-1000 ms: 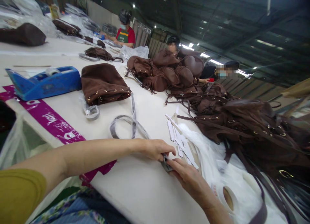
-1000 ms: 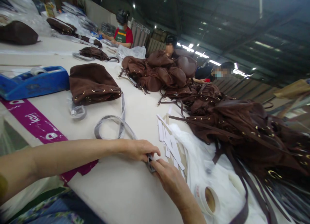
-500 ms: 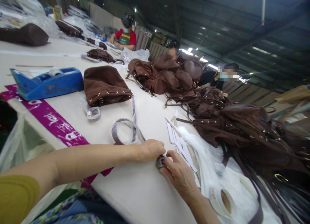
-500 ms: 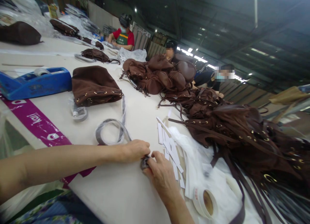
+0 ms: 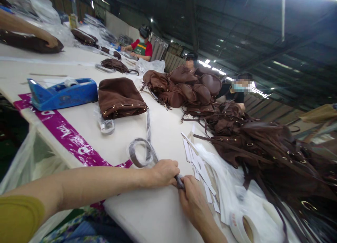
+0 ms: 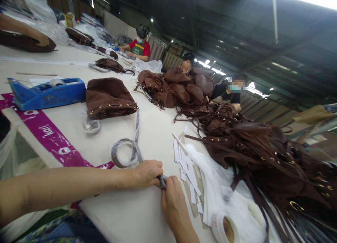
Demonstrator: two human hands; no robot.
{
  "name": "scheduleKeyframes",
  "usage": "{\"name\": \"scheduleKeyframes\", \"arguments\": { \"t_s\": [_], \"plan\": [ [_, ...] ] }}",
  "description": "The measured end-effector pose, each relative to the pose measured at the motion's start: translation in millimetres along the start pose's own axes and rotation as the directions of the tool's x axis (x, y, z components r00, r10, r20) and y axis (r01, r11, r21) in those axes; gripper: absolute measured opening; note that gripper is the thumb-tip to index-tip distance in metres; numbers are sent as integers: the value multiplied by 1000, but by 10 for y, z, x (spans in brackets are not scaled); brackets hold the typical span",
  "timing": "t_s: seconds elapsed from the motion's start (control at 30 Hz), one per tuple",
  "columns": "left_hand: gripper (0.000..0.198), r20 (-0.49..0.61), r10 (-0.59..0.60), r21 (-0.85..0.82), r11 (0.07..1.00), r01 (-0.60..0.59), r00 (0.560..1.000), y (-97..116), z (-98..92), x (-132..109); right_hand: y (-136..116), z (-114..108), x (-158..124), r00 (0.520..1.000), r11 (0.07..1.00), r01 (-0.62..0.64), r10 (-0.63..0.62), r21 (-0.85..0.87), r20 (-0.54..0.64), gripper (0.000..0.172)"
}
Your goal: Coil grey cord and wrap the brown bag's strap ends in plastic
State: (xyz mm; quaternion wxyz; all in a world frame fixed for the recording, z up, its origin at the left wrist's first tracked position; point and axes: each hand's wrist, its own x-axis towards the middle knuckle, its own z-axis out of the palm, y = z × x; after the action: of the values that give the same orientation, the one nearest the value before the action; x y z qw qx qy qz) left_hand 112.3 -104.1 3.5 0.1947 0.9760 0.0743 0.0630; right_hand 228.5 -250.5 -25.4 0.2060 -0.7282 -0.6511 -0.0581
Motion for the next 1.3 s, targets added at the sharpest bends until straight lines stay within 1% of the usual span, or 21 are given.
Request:
{"name": "scheduleKeyframes", "arguments": {
  "t_s": [0.07,0.13,0.17,0.23,0.3,0.33,0.4,0.5,0.57,0.63,0.67,0.7,0.73,0.8,0.87,0.93,1.0,1.07,1.17,1.23,1.3],
  "plan": [
    [14,-19,-17,0,1000,17,1000,13,1,4,47,-75,-1,994,999,50,-48,-22,98,20],
    [10,-20,-53,-1,999,53,998,39,10,3,31,-88,28,986,986,45,-17,-162,166,18],
    [8,-12,-76,0,997,76,997,58,17,-2,1,-68,47,985,964,16,30,-264,170,17],
    [9,13,-92,-2,996,92,996,98,39,-20,-86,6,82,983,895,-75,139,-439,116,20],
    [11,20,-60,-15,998,60,998,130,69,-49,-176,89,97,977,846,-148,206,-512,57,24],
    [13,11,-40,-23,999,41,999,139,85,-65,-211,118,96,975,840,-162,216,-517,46,25],
    [14,-15,-20,-36,999,19,1000,142,113,-90,-253,124,85,976,853,-158,211,-497,51,24],
    [10,-26,-35,-36,999,34,999,125,125,-105,-238,-14,69,975,893,-150,206,-424,89,24],
    [8,-26,-34,-37,999,34,999,114,111,-104,-184,-174,58,970,952,-104,161,-288,181,23],
    [7,-29,-18,-39,999,17,999,108,92,-98,-109,-323,31,952,994,-28,60,-110,299,16],
    [7,-29,-8,-39,999,7,1000,106,84,-93,-70,-373,9,939,998,10,9,-54,343,15],
    [7,-27,-2,-36,999,1,1000,105,79,-89,-37,-398,-21,929,998,43,-23,-46,369,15],
    [6,-25,-4,-32,999,3,1000,106,78,-85,-12,-396,-55,927,994,69,-33,-83,374,15],
    [6,-31,-17,-29,999,16,999,118,90,-84,-2,-318,-133,943,973,83,-7,-217,332,15],
    [10,-49,-31,-25,999,30,998,150,120,-101,-59,-184,-202,968,946,24,59,-323,244,17],
    [17,-69,-11,-30,1000,9,998,201,163,-136,-170,-58,-236,976,935,-89,150,-343,156,18],
    [21,-105,40,-55,997,-45,994,256,208,-174,-301,12,-220,960,926,-226,265,-303,94,18],
    [23,-130,75,-79,993,-85,989,285,235,-195,-408,8,-165,923,910,-357,378,-212,67,19],
    [18,-89,87,-74,993,-94,992,252,230,-168,-448,-103,-79,880,886,-463,461,-13,116,20],
    [12,-47,123,-48,991,-125,991,193,214,-128,-380,-210,-57,874,877,-465,433,119,219,21],
    [10,-33,166,-9,986,-167,986,133,214,-95,-251,-323,-62,873,884,-426,346,193,343,18]
  ]
}}
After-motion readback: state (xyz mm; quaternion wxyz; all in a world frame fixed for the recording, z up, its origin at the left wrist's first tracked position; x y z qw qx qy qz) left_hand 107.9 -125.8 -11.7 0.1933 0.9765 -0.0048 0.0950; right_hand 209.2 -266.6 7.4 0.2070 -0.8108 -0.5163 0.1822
